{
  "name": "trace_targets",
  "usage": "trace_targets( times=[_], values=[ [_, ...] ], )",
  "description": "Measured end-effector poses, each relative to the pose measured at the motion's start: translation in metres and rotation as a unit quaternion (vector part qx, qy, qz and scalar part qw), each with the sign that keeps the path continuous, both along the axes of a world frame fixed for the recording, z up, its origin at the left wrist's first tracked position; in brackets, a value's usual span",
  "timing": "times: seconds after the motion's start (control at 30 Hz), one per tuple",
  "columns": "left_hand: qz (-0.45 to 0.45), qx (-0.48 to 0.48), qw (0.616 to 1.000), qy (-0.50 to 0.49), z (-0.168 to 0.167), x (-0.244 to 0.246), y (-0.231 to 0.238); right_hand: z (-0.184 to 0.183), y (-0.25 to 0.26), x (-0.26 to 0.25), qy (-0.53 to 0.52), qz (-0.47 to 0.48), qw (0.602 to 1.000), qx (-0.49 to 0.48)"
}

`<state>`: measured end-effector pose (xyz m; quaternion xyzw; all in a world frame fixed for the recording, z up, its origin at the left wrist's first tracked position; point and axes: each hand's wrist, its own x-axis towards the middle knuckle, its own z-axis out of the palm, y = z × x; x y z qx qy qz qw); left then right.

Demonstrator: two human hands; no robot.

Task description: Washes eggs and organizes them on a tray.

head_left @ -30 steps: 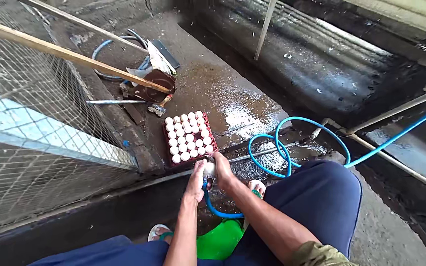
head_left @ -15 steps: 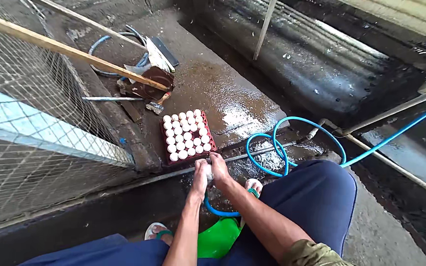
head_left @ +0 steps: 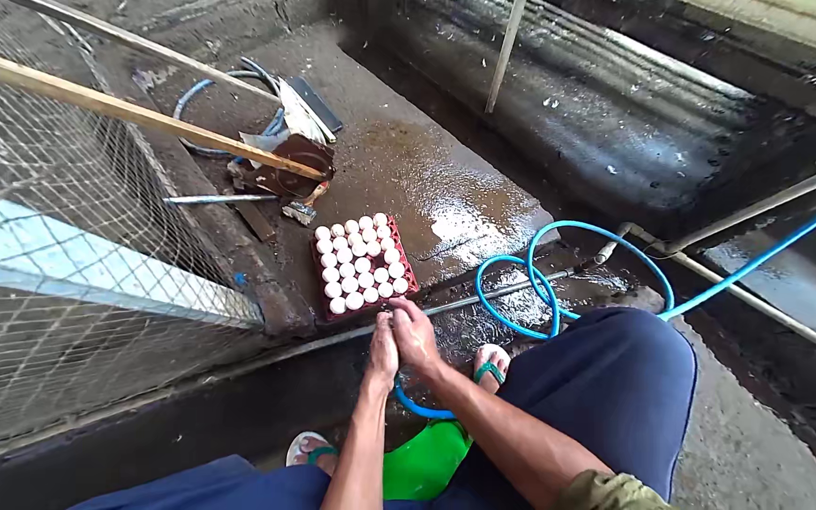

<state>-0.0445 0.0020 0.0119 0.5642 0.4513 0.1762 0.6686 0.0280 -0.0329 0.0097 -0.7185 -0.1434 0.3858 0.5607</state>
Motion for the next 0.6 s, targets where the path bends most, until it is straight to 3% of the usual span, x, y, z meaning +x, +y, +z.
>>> trace_targets(
  times=[0.13,0.2,0.23,0.3,0.37,0.4,0.5,0.6],
  values=[
    [-0.076,-0.089,0.993,-0.025,-0.002,-0.002,0.007,-0.005,0.014,0.034,0.263,-0.031,0.963,-0.047],
    [-0.05,-0.119,0.991,-0.038,-0.001,-0.004,0.015,0.001,0.012,0.034,0.299,-0.015,0.954,0.0],
    [-0.019,-0.108,0.993,-0.04,-0.003,-0.004,0.018,0.002,0.011,0.03,0.258,0.002,0.966,0.026],
    [0.022,-0.061,0.997,-0.035,-0.005,-0.004,0.018,0.001,0.008,0.011,0.044,0.05,0.997,0.046],
    [0.017,-0.042,0.997,-0.055,0.0,-0.003,0.013,0.001,0.007,0.0,-0.099,0.07,0.991,0.048],
    [0.025,-0.025,0.999,-0.033,0.003,0.0,0.009,0.001,0.008,0.002,-0.099,0.063,0.993,0.029],
    [0.048,0.021,0.998,0.032,-0.003,0.011,0.003,0.0,0.017,0.017,0.029,0.037,0.997,-0.055],
    [0.059,0.009,0.998,0.003,-0.003,0.01,0.008,0.011,0.01,0.004,-0.02,0.068,0.996,-0.048]
  ],
)
